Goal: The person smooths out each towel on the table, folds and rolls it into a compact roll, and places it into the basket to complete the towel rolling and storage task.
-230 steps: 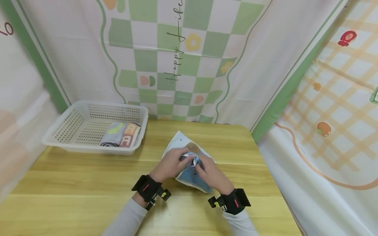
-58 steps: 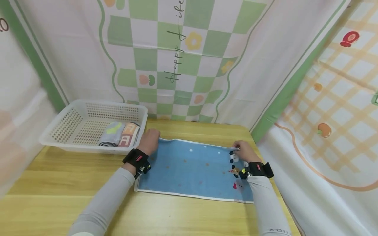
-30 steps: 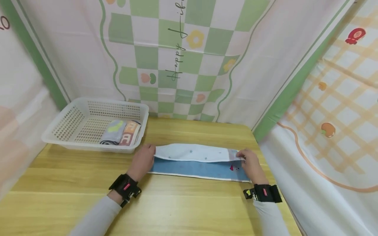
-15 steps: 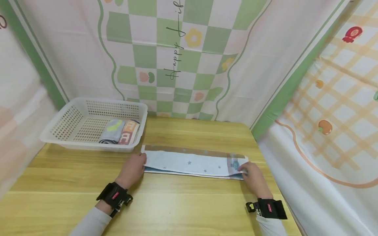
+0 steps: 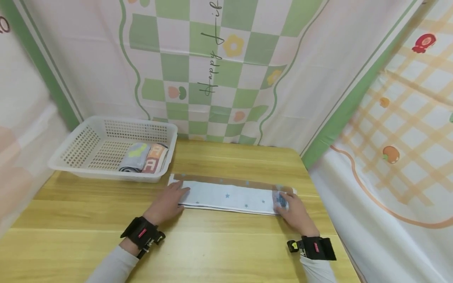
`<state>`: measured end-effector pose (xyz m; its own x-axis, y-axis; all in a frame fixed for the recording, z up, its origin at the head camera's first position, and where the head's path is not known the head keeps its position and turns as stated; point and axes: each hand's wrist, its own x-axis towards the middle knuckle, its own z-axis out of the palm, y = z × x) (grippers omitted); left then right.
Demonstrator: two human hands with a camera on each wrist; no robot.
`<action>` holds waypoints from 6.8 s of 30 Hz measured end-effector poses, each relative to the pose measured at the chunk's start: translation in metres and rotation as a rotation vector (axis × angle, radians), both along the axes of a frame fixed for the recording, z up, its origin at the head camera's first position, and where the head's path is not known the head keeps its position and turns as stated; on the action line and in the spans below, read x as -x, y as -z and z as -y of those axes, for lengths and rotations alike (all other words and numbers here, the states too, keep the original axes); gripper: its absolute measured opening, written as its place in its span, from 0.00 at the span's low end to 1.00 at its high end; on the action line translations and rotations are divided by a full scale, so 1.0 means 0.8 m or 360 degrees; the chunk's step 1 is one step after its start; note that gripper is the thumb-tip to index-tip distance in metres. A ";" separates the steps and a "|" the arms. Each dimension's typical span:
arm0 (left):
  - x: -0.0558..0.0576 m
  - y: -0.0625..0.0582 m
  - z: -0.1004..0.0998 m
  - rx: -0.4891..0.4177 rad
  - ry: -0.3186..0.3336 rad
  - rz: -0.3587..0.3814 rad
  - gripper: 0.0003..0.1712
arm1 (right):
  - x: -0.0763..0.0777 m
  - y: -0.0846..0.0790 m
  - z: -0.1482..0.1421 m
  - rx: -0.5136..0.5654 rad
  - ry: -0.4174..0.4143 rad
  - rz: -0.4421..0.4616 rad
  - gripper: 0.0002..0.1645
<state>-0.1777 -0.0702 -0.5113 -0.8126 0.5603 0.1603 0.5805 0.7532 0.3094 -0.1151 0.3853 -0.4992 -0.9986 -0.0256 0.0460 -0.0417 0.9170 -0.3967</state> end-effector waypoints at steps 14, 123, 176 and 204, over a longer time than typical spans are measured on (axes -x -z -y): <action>-0.014 -0.002 0.000 0.0014 0.0093 0.0170 0.25 | 0.000 0.008 -0.012 0.0020 0.0011 0.0097 0.40; -0.004 0.000 -0.077 -0.0928 -0.0520 0.0416 0.07 | 0.075 0.000 0.157 0.0247 -0.0353 -0.0024 0.24; 0.037 0.003 -0.106 0.0059 0.0063 -0.0175 0.19 | 0.011 -0.012 0.236 -0.0271 -0.0345 0.0028 0.20; -0.004 0.004 -0.078 -0.0433 0.0374 0.0167 0.05 | 0.033 -0.002 0.240 -0.0156 -0.0615 -0.0089 0.22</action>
